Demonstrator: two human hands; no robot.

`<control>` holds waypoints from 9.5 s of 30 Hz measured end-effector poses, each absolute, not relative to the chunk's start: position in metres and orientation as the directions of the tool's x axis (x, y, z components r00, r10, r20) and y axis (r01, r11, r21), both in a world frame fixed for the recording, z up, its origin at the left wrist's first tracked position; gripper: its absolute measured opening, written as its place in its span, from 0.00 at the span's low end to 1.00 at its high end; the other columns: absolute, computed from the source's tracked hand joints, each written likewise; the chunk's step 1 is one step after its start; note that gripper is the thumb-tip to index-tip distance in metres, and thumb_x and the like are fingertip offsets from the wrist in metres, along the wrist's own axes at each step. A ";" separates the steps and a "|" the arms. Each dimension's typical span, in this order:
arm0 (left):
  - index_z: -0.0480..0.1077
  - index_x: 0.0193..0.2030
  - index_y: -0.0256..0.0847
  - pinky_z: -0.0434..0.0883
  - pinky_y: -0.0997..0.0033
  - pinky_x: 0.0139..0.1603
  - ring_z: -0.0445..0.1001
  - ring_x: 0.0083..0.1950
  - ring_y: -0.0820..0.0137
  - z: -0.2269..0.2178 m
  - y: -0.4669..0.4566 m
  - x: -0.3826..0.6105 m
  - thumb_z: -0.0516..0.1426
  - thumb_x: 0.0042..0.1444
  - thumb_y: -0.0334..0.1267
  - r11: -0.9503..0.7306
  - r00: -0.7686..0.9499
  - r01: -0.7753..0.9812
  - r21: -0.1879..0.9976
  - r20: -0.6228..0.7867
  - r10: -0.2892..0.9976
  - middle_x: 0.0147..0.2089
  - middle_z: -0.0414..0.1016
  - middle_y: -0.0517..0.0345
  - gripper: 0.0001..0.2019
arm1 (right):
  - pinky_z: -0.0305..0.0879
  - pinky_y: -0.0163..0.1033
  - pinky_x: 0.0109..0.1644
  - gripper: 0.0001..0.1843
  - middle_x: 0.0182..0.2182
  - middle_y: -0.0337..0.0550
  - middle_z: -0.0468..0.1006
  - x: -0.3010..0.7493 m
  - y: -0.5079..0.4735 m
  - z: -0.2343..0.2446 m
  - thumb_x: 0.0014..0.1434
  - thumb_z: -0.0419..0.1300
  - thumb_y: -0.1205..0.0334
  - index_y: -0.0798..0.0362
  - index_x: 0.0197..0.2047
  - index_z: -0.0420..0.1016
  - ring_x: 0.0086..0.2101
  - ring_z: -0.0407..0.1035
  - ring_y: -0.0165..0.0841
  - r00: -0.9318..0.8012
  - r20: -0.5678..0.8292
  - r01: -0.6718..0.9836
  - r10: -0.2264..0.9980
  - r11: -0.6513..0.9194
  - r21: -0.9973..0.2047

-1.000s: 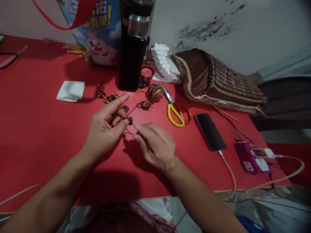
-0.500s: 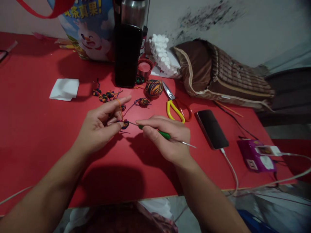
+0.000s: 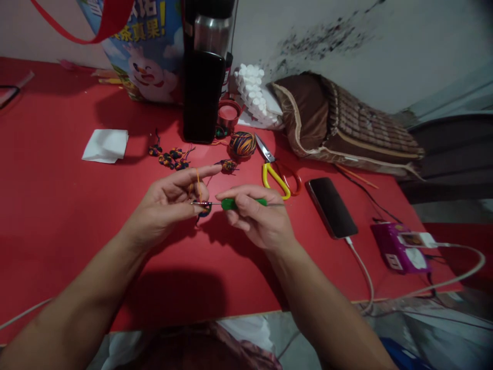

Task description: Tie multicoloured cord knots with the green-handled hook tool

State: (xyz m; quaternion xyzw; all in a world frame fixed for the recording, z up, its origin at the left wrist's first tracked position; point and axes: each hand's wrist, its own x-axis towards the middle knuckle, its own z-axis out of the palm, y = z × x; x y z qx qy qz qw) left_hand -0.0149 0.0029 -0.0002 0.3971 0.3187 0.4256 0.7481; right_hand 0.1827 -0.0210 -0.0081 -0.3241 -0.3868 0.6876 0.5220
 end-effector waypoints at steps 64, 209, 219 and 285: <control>0.84 0.55 0.42 0.79 0.73 0.43 0.80 0.38 0.72 -0.017 0.006 -0.001 0.77 0.47 0.30 0.287 0.169 -0.442 0.850 -0.235 0.957 0.38 0.83 0.58 0.26 | 0.55 0.32 0.26 0.13 0.24 0.33 0.74 0.164 -0.011 -0.034 0.60 0.72 0.52 0.50 0.44 0.89 0.21 0.51 0.22 -0.121 -0.188 -0.615 0.975 -0.222 -0.756; 0.81 0.56 0.35 0.76 0.80 0.37 0.76 0.31 0.78 0.003 0.003 -0.002 0.78 0.37 0.26 0.298 0.114 -0.455 0.839 -0.277 0.954 0.30 0.78 0.66 0.34 | 0.71 0.37 0.36 0.14 0.32 0.37 0.80 0.154 -0.031 -0.037 0.72 0.65 0.50 0.43 0.55 0.85 0.28 0.69 0.28 0.025 0.179 -0.279 0.983 0.179 -0.943; 0.72 0.69 0.30 0.78 0.72 0.31 0.79 0.29 0.71 0.015 0.001 -0.015 0.71 0.51 0.28 0.435 0.528 -0.133 0.891 -0.307 0.792 0.30 0.78 0.63 0.37 | 0.47 0.28 0.16 0.23 0.09 0.26 0.56 0.186 0.000 -0.034 0.66 0.69 0.44 0.56 0.31 0.88 0.12 0.43 0.19 -0.398 -0.082 -0.555 0.914 -0.310 -0.772; 0.76 0.67 0.39 0.78 0.73 0.34 0.76 0.33 0.72 0.009 -0.009 -0.007 0.72 0.52 0.31 0.203 0.204 -0.153 0.967 -0.171 0.964 0.35 0.78 0.61 0.34 | 0.48 0.22 0.14 0.33 0.11 0.24 0.53 0.166 -0.001 -0.038 0.78 0.55 0.45 0.55 0.24 0.75 0.11 0.39 0.19 -0.402 -0.426 -0.807 0.810 -0.534 -0.252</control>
